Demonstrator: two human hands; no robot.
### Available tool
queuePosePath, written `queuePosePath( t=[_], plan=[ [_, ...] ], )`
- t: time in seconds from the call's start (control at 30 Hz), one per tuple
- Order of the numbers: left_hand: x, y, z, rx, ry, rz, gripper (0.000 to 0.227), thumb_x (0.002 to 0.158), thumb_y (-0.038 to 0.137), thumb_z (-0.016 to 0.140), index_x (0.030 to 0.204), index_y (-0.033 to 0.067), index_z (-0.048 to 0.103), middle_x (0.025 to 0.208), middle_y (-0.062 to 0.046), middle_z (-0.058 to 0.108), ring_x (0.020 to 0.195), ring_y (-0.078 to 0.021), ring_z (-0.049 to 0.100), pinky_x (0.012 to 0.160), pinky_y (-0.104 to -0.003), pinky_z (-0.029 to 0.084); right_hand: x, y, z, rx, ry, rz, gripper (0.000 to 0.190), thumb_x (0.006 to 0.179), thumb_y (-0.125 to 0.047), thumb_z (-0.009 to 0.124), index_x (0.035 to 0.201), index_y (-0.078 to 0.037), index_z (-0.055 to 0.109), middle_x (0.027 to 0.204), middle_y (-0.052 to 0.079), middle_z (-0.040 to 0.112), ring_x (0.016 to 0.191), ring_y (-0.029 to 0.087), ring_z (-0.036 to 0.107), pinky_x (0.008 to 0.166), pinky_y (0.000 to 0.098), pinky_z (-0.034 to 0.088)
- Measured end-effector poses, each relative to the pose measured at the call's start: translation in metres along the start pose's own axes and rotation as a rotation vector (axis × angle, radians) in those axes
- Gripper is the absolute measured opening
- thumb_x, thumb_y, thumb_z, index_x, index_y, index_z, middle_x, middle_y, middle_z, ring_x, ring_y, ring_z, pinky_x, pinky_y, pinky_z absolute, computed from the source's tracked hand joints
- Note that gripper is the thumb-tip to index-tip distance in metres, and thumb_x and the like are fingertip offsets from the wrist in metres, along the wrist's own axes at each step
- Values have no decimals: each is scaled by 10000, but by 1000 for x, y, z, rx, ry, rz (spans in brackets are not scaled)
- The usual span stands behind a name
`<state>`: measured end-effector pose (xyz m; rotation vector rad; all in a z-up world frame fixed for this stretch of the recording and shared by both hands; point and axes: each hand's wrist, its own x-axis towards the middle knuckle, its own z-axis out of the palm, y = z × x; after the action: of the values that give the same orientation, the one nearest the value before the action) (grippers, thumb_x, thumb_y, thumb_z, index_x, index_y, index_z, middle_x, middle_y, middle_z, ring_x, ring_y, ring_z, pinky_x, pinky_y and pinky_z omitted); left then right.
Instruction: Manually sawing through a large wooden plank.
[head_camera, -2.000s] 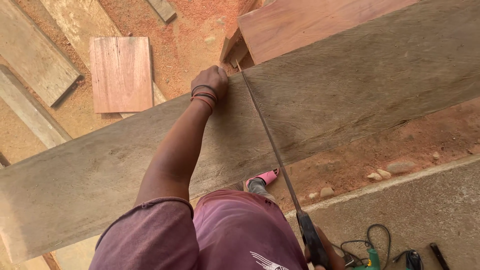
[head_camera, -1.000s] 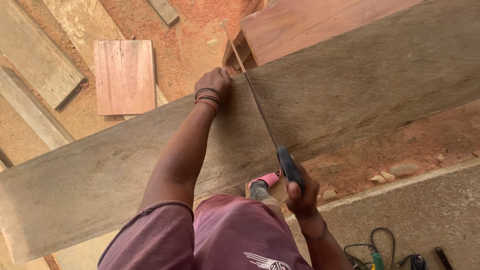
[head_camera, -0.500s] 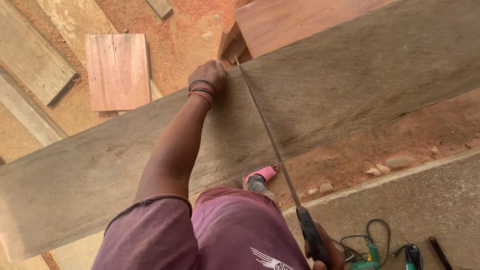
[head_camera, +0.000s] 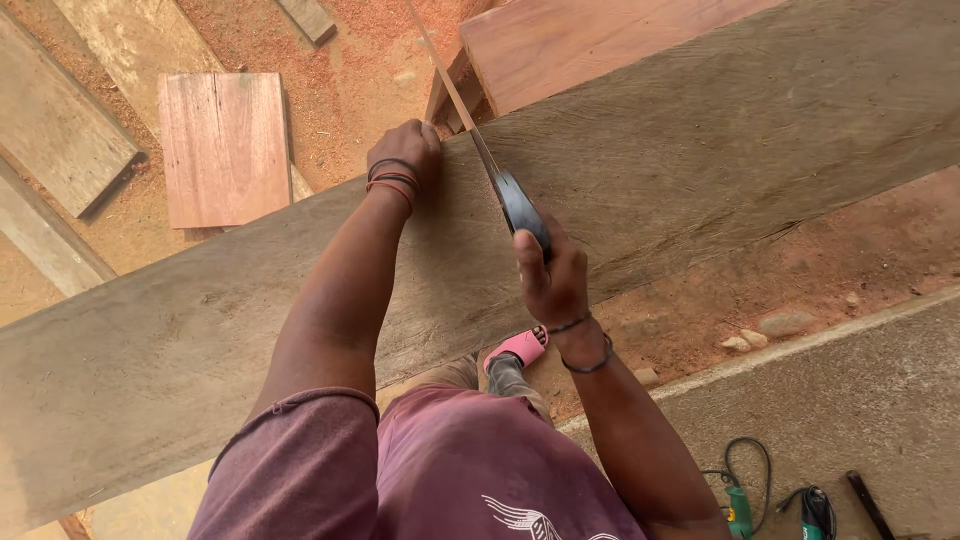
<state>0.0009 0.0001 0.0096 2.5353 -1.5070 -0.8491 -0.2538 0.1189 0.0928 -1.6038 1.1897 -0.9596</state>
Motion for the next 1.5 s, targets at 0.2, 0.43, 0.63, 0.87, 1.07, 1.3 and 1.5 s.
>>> queuePosePath(
  t=[0.2,0.43,0.63,0.87,1.07,1.3,1.5],
  plan=[
    [-1,1,0,-8,22,14,520,1041,425,326,1130,99,721,1093,-219,722,1058,-403,678,949,-503,510,-243,-8,-107,135,35,308,873,977,-657,460,1463,66,517,692,43,631,581,111,539,535,292,419],
    [1,1,3,-11,32,-1,527,1043,422,315,1126,96,722,1079,-214,726,1044,-401,688,945,-494,516,-207,35,-74,61,35,305,886,951,-687,454,1435,51,536,648,30,639,534,97,568,485,282,439],
    [-10,9,-9,-28,-10,-5,546,1067,422,287,1130,93,718,1065,-211,737,1032,-396,700,954,-489,521,-4,34,8,-51,63,-65,591,1087,-585,484,1226,-35,653,700,-2,561,641,112,579,580,292,462],
    [1,4,-9,-27,31,11,526,1045,427,320,1147,102,720,1129,-221,718,1081,-408,672,970,-497,507,-134,-5,-57,96,1,156,776,1003,-607,484,1454,21,545,672,-7,554,594,83,517,521,281,422],
    [-3,3,4,5,21,5,524,1045,424,312,1147,103,714,1121,-219,720,1079,-402,679,965,-496,513,-296,16,-125,237,-53,504,930,891,-651,537,1476,64,439,711,95,652,593,153,578,560,328,465],
    [-6,5,-3,-25,8,5,518,1039,424,301,1154,103,692,1082,-215,727,1051,-401,683,944,-505,512,-34,36,3,-71,64,47,721,985,-654,405,1263,-29,630,591,22,564,528,111,600,468,323,461],
    [-8,8,-13,-17,22,33,528,1064,407,303,1130,90,720,1111,-208,732,1079,-407,681,965,-506,515,3,13,1,-26,22,29,537,1081,-556,495,1109,-41,644,661,33,558,609,141,581,572,328,458]
  ],
)
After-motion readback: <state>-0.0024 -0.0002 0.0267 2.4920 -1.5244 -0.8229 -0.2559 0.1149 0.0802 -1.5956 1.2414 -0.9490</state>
